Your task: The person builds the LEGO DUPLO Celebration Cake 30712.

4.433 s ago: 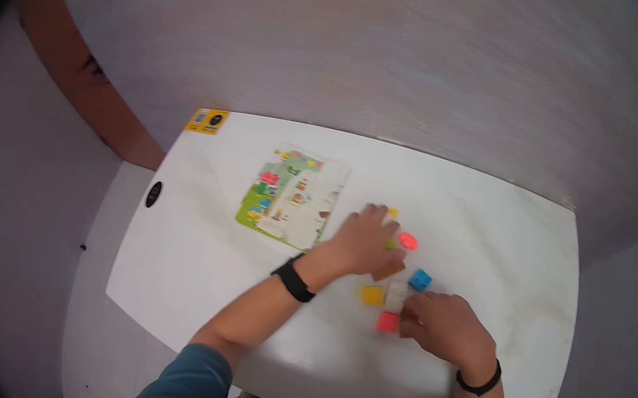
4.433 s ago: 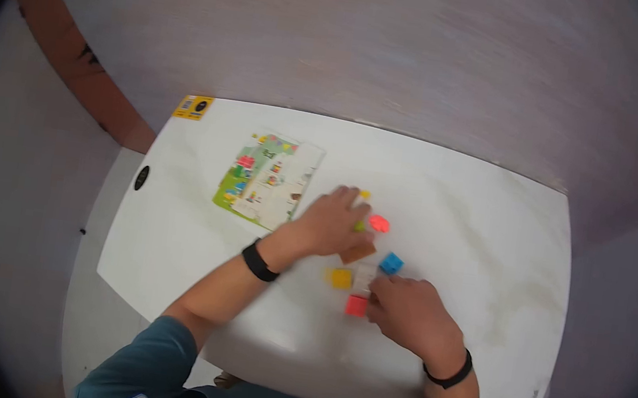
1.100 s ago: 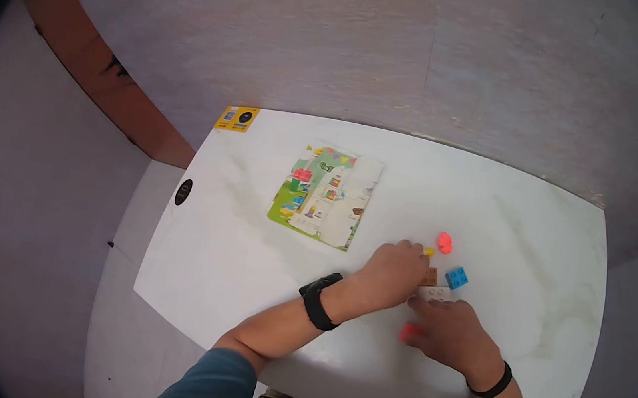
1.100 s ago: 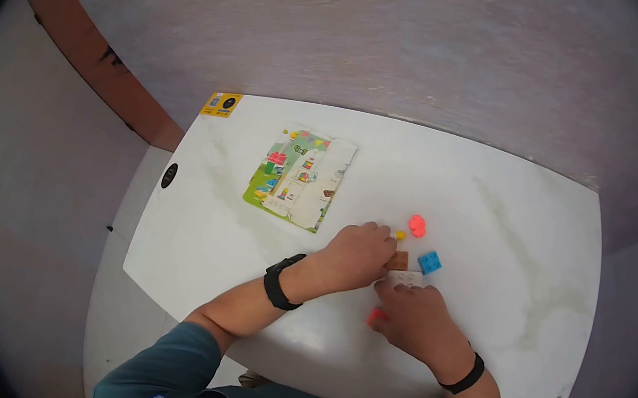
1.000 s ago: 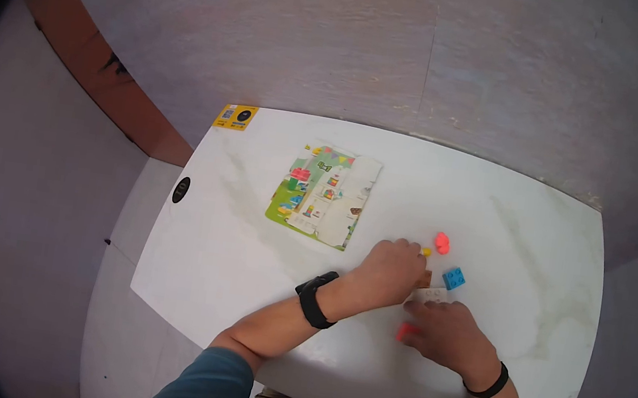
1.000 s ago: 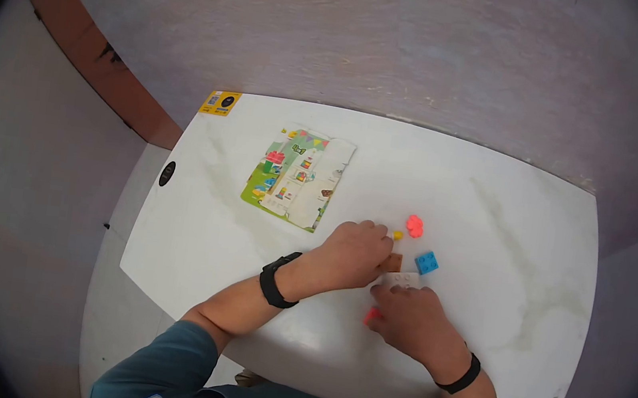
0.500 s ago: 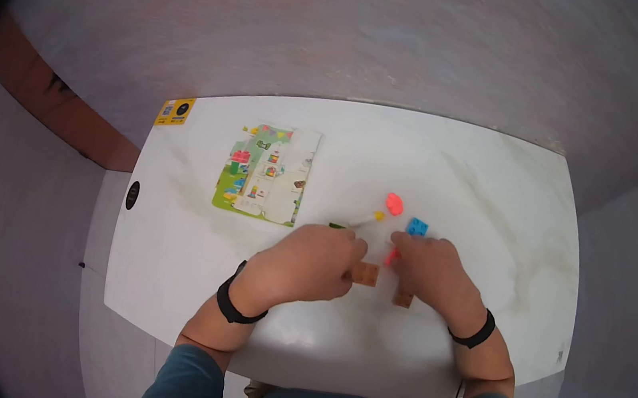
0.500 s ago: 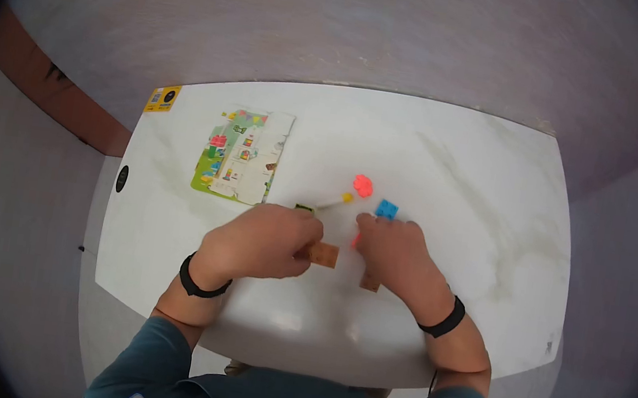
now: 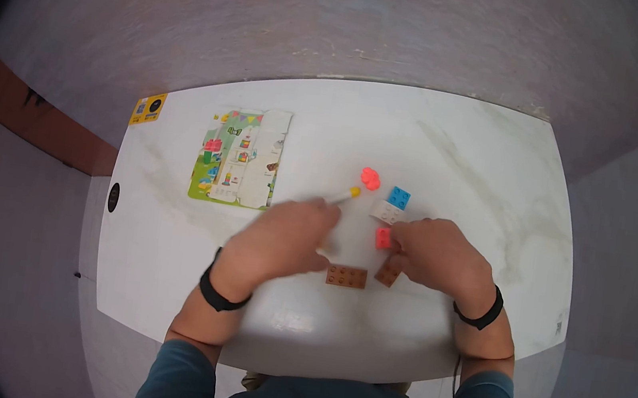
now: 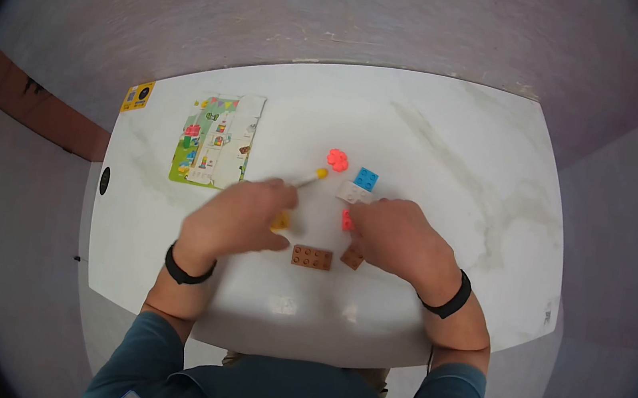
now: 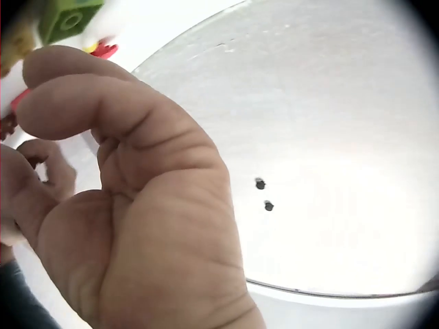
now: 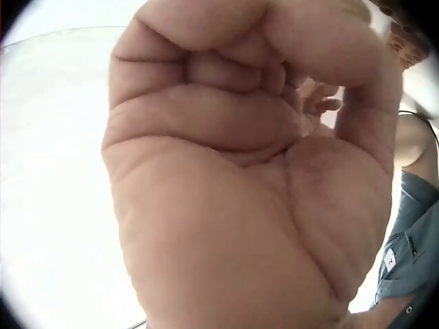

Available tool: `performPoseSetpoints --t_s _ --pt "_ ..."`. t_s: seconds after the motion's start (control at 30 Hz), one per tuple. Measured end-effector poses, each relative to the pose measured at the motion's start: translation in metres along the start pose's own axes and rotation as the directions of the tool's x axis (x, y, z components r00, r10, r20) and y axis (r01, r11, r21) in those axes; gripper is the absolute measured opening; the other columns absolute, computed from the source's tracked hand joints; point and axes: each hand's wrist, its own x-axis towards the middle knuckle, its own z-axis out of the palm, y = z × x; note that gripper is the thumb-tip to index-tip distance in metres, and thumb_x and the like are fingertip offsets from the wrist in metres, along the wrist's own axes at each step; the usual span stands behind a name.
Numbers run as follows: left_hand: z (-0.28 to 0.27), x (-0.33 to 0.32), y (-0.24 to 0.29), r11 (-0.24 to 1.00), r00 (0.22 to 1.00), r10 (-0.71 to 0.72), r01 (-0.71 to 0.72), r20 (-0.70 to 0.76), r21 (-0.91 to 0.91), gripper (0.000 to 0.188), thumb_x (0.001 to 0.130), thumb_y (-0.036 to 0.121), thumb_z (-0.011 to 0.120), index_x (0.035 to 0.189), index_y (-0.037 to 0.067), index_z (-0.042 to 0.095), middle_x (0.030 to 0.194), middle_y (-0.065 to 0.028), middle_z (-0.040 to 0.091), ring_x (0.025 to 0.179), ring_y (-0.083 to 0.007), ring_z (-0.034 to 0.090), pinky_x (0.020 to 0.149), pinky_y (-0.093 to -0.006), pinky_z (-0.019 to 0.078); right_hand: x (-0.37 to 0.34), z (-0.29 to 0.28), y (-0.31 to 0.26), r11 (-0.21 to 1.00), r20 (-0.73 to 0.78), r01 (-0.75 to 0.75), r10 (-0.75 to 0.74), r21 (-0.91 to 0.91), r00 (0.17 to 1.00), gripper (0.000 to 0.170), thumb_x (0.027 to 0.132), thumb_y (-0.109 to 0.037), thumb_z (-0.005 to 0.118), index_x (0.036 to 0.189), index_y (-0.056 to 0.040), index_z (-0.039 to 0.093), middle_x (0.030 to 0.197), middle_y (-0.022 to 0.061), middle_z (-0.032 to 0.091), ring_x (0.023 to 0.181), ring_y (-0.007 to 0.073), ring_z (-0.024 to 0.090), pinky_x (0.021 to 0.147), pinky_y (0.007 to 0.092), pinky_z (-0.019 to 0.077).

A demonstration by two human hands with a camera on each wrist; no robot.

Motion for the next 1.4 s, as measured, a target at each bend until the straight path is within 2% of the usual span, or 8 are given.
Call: performPoseSetpoints --t_s 0.17,0.27,0.53,0.67,0.73,0.97,1.13,1.4 --pt "-0.019 0.003 -0.012 0.965 0.966 -0.258 0.257 0.021 0.043 0.044 0.07 0.017 0.087 0.103 0.003 0.062 0.099 -0.0167 0.069 0.096 -0.0388 0.068 0.083 -0.0457 0.055 0.003 0.031 0.002 0.989 0.084 0.123 -0.129 0.08 0.988 0.011 0.085 -0.018 0.073 0.09 -0.0081 0.073 0.083 0.0122 0.074 0.084 0.0318 0.074 0.071 0.0443 0.0572" --pt "0.0 0.012 -0.019 0.979 0.977 -0.204 0.203 0.058 0.023 0.041 0.071 0.015 0.086 0.1 0.003 0.06 0.099 -0.0177 0.067 0.095 -0.0398 0.068 0.083 -0.0464 0.0548 0.009 0.041 -0.005 0.993 0.12 0.105 -0.098 -0.047 0.988 0.008 0.086 -0.017 0.073 0.087 -0.0085 0.072 0.084 0.0107 0.074 0.083 0.0305 0.074 0.069 0.0441 0.057" --pt "0.027 0.03 -0.033 0.982 0.982 -0.17 0.177 -0.087 0.072 0.033 0.082 0.012 0.08 0.102 0.0 0.056 0.101 -0.0197 0.061 0.094 -0.0407 0.067 0.082 -0.0486 0.0554 0.018 0.048 0.002 0.991 -0.251 0.019 -0.052 -0.133 0.966 0.004 0.089 -0.011 0.07 0.091 -0.0109 0.066 0.081 0.0065 0.073 0.076 0.0287 0.073 0.063 0.0406 0.0519" --pt "0.017 0.026 -0.026 0.978 0.972 -0.172 0.188 -0.159 0.092 0.033 0.084 0.015 0.08 0.103 0.0 0.057 0.101 -0.0197 0.062 0.095 -0.0405 0.067 0.083 -0.0495 0.0551 0.011 0.02 0.003 0.999 -0.151 -0.035 0.035 0.002 0.988 0.006 0.09 -0.015 0.069 0.096 -0.0122 0.071 0.092 0.005 0.077 0.087 0.0291 0.074 0.076 0.0411 0.0559" --pt "0.009 0.02 -0.014 0.992 0.991 -0.117 0.119 -0.058 0.042 0.034 0.085 0.019 0.08 0.103 0.001 0.058 0.102 -0.0193 0.062 0.096 -0.0406 0.068 0.083 -0.0492 0.0554 0.009 0.013 0.012 0.992 -0.132 -0.013 0.029 0.122 0.991 0.014 0.09 -0.015 0.069 0.103 -0.0102 0.073 0.094 0.0067 0.077 0.088 0.0319 0.073 0.08 0.0412 0.0562" --pt "0.04 0.01 0.026 0.995 0.968 0.044 -0.063 0.246 0.071 0.037 0.082 0.023 0.082 0.106 0.003 0.062 0.102 -0.016 0.065 0.096 -0.0364 0.07 0.082 -0.0468 0.0577 0.003 0.006 0.024 0.996 -0.224 -0.087 0.091 0.025 0.97 0.024 0.09 -0.013 0.069 0.112 -0.0053 0.073 0.102 0.0126 0.076 0.095 0.0339 0.072 0.086 0.0435 0.0565" --pt "0.072 0.004 0.027 0.984 0.979 0.174 -0.178 0.108 0.022 0.012 0.09 0.006 0.067 0.102 0.004 0.063 0.098 -0.0149 0.066 0.091 -0.0335 0.071 0.077 -0.0452 0.0576 0.002 0.002 0.019 0.995 -0.156 -0.069 0.08 0.073 0.985 0.029 0.09 -0.013 0.068 0.118 -0.0067 0.073 0.101 0.0136 0.076 0.096 0.0347 0.071 0.087 0.0438 0.0563" --pt "0.07 0.008 0.025 0.985 0.969 0.169 -0.171 0.178 -0.009 0.015 0.088 0.008 0.071 0.101 0.004 0.065 0.099 -0.0162 0.067 0.092 -0.0349 0.071 0.079 -0.0464 0.0576 0.006 0.005 0.018 0.987 -0.172 0.042 -0.014 0.158 0.985 0.024 0.09 -0.011 0.066 0.114 -0.0067 0.071 0.101 0.0123 0.075 0.095 0.0342 0.07 0.085 0.0437 0.0559"
